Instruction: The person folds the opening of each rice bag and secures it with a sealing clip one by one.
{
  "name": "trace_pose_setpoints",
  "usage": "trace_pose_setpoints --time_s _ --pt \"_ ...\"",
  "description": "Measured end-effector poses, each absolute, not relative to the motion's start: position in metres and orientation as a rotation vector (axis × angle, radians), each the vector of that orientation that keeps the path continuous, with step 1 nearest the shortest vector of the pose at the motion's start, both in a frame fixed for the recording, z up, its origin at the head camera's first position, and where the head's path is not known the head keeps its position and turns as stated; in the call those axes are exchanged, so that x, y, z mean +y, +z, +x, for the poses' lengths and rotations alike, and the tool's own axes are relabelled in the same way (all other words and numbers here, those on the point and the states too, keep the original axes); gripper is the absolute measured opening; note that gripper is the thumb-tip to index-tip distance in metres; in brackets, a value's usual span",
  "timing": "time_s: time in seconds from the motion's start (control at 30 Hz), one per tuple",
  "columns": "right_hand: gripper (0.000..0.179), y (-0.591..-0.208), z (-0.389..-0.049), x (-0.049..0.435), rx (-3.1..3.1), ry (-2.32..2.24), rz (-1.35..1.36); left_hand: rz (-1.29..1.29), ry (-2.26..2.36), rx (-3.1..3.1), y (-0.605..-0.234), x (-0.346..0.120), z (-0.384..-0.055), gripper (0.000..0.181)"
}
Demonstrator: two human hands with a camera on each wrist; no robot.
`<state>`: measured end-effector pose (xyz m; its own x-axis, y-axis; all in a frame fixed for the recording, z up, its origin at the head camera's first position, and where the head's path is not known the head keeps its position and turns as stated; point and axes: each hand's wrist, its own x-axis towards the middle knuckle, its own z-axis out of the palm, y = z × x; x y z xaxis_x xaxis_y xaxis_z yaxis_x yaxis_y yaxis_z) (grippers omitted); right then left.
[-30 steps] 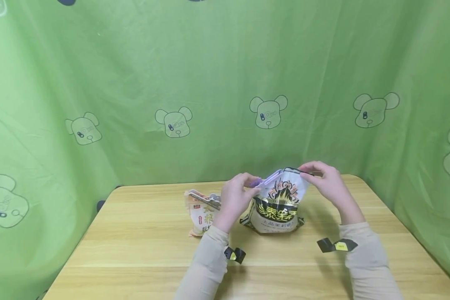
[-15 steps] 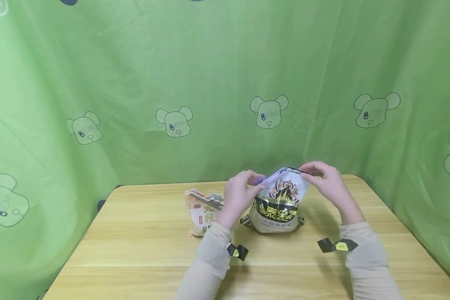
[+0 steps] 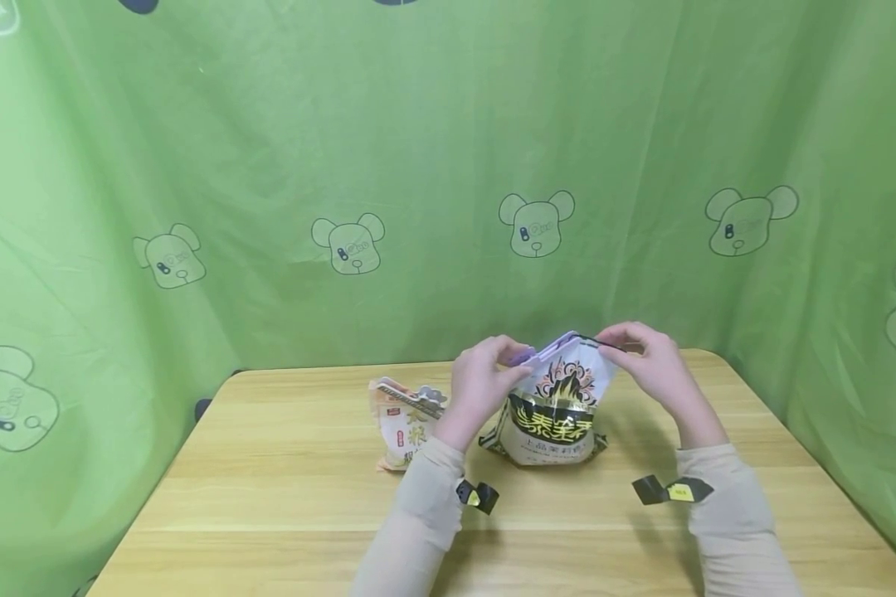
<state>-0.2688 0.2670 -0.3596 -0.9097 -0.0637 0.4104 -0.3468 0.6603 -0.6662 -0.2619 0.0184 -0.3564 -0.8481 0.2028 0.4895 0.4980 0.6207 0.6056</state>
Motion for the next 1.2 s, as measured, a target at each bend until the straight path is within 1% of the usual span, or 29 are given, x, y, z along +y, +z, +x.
trace_pose_setpoints --time_s 0.7,1.2 --pt "0.022 -0.359 -0.268 0.267 -2.509 1.127 0.306 -0.513 -1.027 -2.508 -0.348 0.030 -0.261 0.026" --pt "0.026 -0.358 -0.265 0.266 -2.526 1.127 0.309 -0.528 -1.221 -2.488 -0.353 0.026 -0.263 0.033"
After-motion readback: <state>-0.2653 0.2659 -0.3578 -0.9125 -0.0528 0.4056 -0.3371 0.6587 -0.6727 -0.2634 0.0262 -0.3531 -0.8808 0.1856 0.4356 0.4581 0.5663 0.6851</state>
